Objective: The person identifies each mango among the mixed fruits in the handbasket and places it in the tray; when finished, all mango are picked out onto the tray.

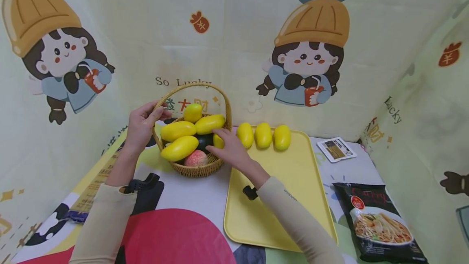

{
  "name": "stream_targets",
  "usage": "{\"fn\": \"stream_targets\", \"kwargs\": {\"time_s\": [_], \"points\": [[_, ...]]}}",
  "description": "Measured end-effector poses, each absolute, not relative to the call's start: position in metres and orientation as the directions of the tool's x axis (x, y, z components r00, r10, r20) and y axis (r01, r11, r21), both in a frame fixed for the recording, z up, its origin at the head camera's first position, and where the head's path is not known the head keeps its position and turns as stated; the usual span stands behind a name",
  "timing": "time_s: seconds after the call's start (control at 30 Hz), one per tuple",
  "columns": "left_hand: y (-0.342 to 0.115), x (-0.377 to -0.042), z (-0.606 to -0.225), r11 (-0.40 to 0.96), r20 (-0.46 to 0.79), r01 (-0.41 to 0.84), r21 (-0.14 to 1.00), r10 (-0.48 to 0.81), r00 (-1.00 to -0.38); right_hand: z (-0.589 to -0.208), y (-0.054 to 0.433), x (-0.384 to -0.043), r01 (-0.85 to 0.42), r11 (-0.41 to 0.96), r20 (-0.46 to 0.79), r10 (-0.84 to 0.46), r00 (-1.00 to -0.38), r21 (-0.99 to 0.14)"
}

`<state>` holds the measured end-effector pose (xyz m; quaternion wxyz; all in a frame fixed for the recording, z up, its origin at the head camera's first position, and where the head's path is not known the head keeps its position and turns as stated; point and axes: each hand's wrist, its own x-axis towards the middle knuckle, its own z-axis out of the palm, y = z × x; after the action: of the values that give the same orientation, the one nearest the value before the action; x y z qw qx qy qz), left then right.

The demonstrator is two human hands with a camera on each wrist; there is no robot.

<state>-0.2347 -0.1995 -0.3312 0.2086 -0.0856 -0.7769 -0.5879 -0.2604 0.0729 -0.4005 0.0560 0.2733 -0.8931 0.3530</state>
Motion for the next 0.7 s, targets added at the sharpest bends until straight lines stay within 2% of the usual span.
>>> {"fn": "stream_targets", "kwargs": {"time_s": [0.13, 0.3, 0.7], "points": [[-0.199, -0.235, -0.332, 0.293, 0.433, 0.386, 0.875, -0.114, -0.894, -0.401, 0.047, -0.252, -0.557, 0.543, 0.300, -0.492, -0.817, -0.628], [-0.198, -0.235, -0.333, 0.286, 0.440, 0.396, 0.873, -0.109, -0.892, -0.399, 0.023, -0.241, -0.606, 0.502, 0.372, -0.493, -0.787, -0.617], [-0.199, -0.235, -0.332, 0.299, 0.421, 0.375, 0.878, -0.108, -0.901, -0.405, -0.012, -0.225, -0.660, 0.490, 0.409, -0.527, -0.745, -0.570]]}}
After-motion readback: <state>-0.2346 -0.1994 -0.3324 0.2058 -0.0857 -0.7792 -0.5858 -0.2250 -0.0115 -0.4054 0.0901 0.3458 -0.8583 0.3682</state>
